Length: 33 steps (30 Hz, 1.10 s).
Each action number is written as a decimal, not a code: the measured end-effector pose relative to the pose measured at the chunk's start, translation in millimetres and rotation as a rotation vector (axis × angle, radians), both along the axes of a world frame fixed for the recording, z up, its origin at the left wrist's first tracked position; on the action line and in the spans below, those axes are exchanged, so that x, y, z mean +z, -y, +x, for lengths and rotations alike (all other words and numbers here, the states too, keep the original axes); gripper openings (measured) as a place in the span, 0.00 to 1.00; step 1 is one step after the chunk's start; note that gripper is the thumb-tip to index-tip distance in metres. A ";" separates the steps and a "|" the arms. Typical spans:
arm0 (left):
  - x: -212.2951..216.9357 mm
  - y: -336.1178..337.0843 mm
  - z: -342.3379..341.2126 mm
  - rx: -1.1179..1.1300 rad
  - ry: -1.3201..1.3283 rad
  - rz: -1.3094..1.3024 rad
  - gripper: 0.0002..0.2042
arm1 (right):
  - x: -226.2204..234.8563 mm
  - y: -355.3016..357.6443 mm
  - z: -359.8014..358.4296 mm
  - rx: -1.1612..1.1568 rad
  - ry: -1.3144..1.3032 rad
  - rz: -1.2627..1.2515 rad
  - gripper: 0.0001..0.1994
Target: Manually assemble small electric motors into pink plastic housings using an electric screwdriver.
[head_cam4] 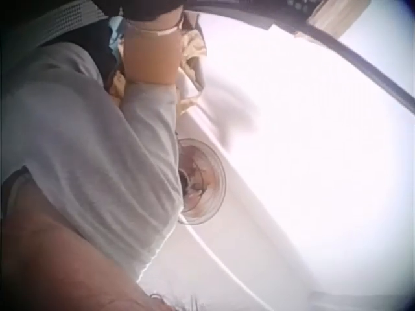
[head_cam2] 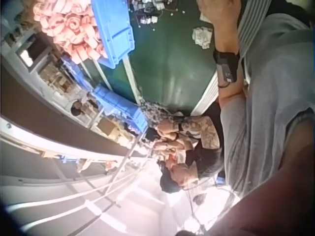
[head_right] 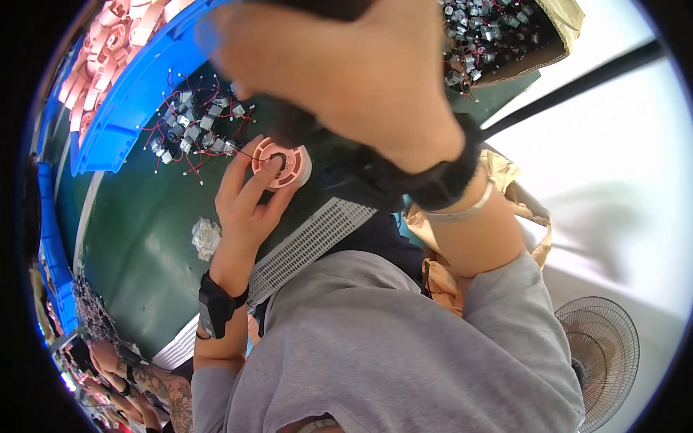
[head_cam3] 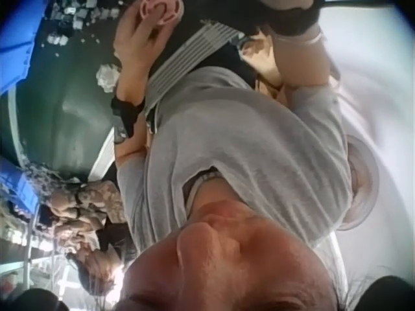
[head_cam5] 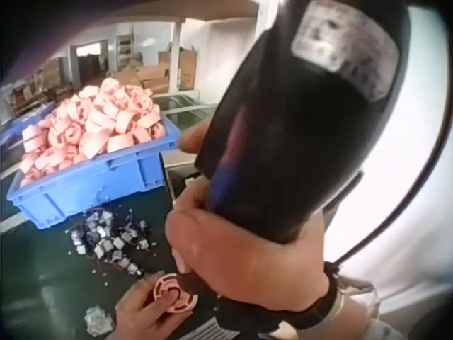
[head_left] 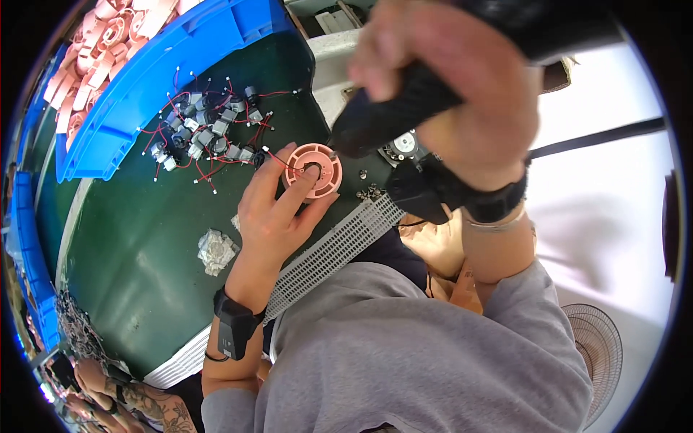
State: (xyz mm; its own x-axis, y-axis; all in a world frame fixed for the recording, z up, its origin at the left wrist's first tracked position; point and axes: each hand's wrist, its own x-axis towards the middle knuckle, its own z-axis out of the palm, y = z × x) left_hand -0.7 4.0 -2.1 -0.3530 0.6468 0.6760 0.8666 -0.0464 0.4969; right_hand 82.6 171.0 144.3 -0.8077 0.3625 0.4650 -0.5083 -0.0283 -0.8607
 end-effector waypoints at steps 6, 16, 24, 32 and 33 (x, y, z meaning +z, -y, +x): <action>1.3 0.1 0.6 0.002 0.002 0.013 0.19 | 8.9 31.0 -9.6 -0.150 0.109 -0.245 0.29; -0.6 -2.6 1.4 0.014 0.005 0.039 0.18 | 1.1 19.4 -11.9 -0.097 0.131 -0.080 0.25; -3.2 -3.3 1.3 0.013 0.030 0.049 0.18 | -10.1 13.3 -14.0 -0.035 0.075 -0.019 0.19; -2.5 -3.6 0.6 0.004 0.032 0.067 0.19 | -15.2 6.7 -9.2 0.089 0.035 0.071 0.05; -2.2 -3.4 0.8 0.007 0.033 0.067 0.19 | -16.3 6.4 -9.2 0.106 0.030 0.082 0.04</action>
State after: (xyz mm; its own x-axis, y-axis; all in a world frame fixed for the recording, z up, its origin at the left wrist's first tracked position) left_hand 0.1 7.4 -4.4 -0.3803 0.5982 0.7054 0.8500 -0.0745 0.5214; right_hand 73.4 164.6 128.0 -0.8534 0.2360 0.4647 -0.4802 -0.0096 -0.8771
